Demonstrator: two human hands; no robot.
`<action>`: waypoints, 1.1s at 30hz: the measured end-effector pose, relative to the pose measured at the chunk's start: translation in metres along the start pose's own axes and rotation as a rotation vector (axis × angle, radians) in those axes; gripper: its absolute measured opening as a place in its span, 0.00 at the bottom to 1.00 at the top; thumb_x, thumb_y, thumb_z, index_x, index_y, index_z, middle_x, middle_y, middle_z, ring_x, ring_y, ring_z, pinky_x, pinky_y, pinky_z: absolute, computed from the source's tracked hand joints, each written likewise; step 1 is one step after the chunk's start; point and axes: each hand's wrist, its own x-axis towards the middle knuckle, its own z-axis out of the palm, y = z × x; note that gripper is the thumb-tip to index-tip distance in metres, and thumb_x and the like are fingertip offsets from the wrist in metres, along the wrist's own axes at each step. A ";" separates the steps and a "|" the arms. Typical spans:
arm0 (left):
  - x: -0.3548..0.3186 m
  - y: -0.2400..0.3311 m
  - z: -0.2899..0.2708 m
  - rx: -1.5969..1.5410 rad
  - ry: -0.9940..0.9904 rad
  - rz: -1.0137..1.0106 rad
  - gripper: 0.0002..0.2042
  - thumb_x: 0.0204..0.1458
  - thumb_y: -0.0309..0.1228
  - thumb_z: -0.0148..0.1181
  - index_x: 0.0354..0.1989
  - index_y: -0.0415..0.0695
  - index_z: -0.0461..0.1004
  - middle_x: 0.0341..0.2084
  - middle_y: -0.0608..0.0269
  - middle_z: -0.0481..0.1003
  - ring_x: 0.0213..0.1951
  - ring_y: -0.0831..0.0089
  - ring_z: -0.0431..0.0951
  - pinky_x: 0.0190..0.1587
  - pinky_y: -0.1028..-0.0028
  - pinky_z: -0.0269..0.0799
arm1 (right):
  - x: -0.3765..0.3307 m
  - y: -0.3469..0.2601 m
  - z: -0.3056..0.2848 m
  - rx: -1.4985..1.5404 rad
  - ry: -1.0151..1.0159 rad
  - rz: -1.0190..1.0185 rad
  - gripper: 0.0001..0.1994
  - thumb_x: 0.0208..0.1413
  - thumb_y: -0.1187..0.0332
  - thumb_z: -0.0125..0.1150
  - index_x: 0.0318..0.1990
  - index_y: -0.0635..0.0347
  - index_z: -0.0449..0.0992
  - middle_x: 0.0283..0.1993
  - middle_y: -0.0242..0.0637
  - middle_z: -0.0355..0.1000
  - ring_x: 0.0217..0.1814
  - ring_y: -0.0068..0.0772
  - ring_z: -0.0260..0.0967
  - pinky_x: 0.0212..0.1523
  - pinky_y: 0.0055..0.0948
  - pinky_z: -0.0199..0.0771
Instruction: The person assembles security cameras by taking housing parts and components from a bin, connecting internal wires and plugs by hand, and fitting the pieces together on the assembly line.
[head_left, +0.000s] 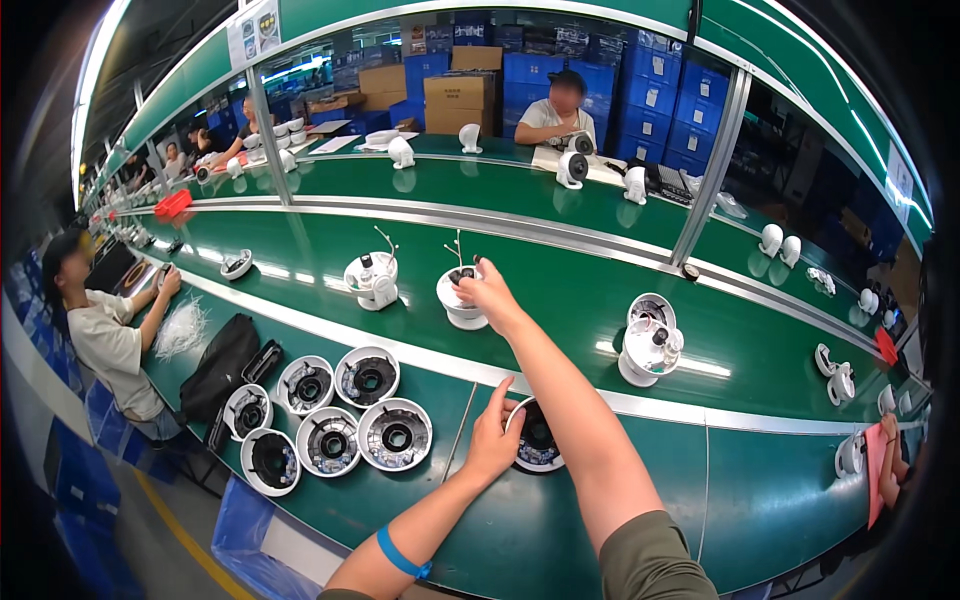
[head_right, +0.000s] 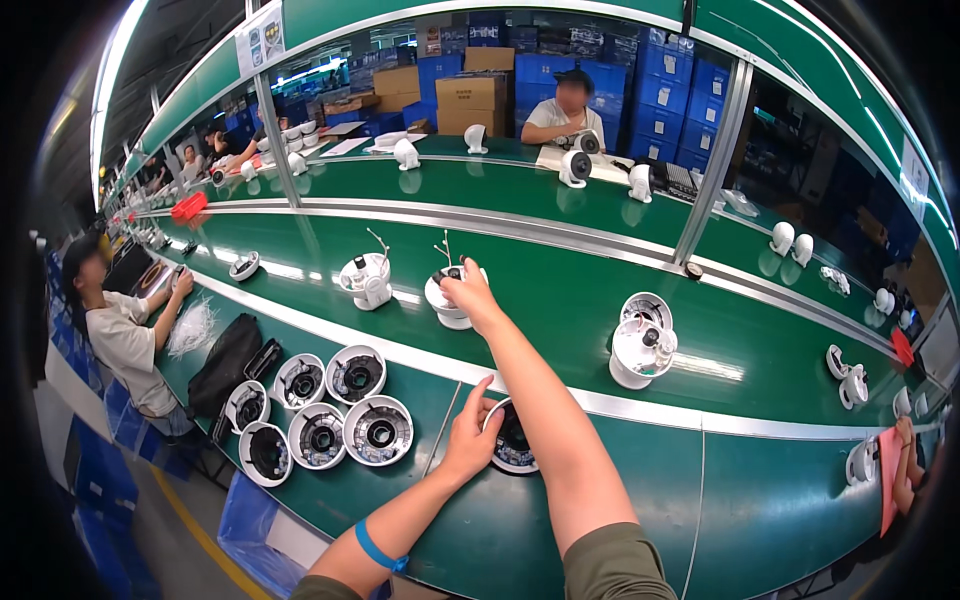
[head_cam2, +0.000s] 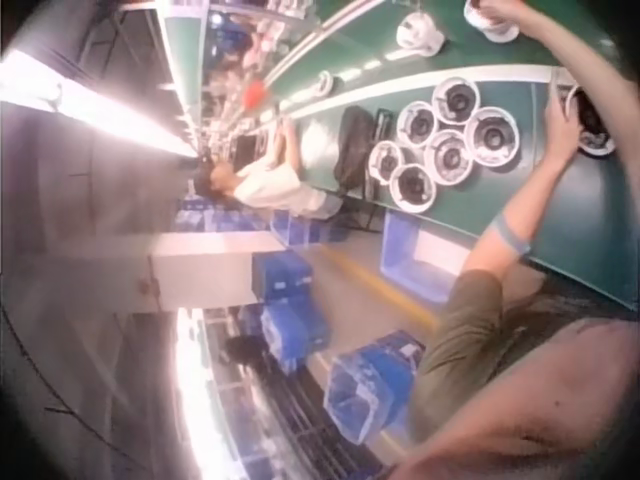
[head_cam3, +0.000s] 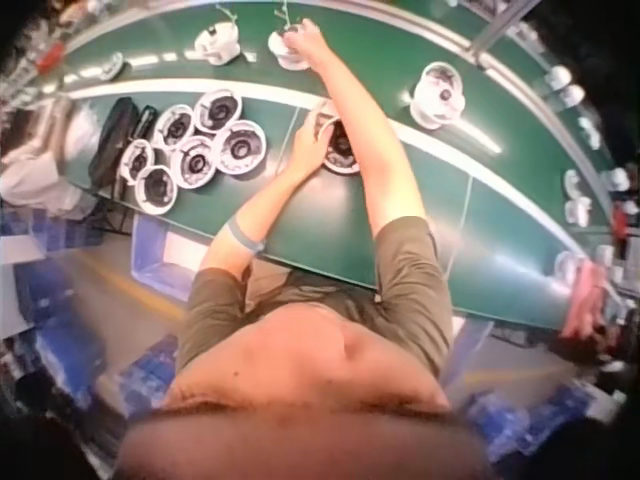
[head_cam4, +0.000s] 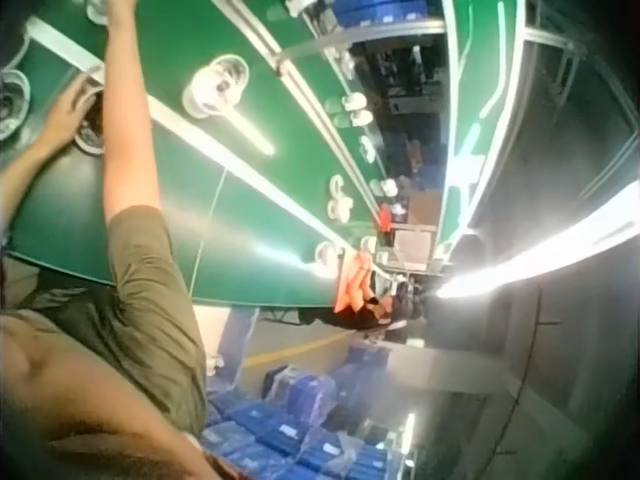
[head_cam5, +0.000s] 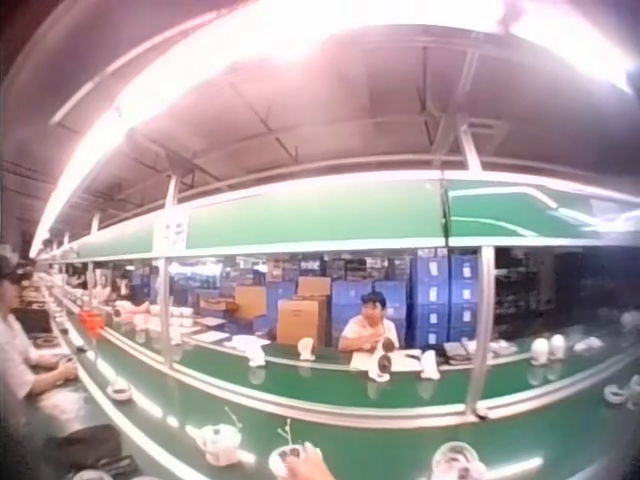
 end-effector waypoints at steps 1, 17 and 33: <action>0.000 0.003 -0.004 0.001 -0.011 -0.022 0.22 0.65 0.24 0.55 0.68 0.37 0.66 0.38 0.60 0.77 0.39 0.76 0.76 0.46 0.74 0.73 | 0.003 0.000 0.001 -0.002 0.002 -0.006 0.36 0.54 0.76 0.60 0.71 0.71 0.54 0.50 0.47 0.76 0.44 0.35 0.81 0.39 0.33 0.82; -0.032 0.016 0.031 -0.521 -0.195 -0.359 0.19 0.65 0.42 0.61 0.52 0.37 0.80 0.45 0.62 0.82 0.46 0.77 0.80 0.51 0.75 0.74 | -0.304 -0.112 -0.194 -1.015 -0.124 -0.203 0.17 0.44 0.79 0.55 0.45 0.67 0.79 0.34 0.46 0.80 0.34 0.39 0.80 0.38 0.36 0.78; -0.066 0.047 0.185 -0.963 -0.176 -0.508 0.28 0.69 0.55 0.46 0.66 0.47 0.64 0.60 0.60 0.72 0.61 0.65 0.73 0.63 0.55 0.71 | -0.382 -0.113 -0.311 -0.834 -0.401 -0.122 0.19 0.50 0.84 0.54 0.52 0.70 0.77 0.47 0.43 0.81 0.46 0.36 0.80 0.46 0.31 0.80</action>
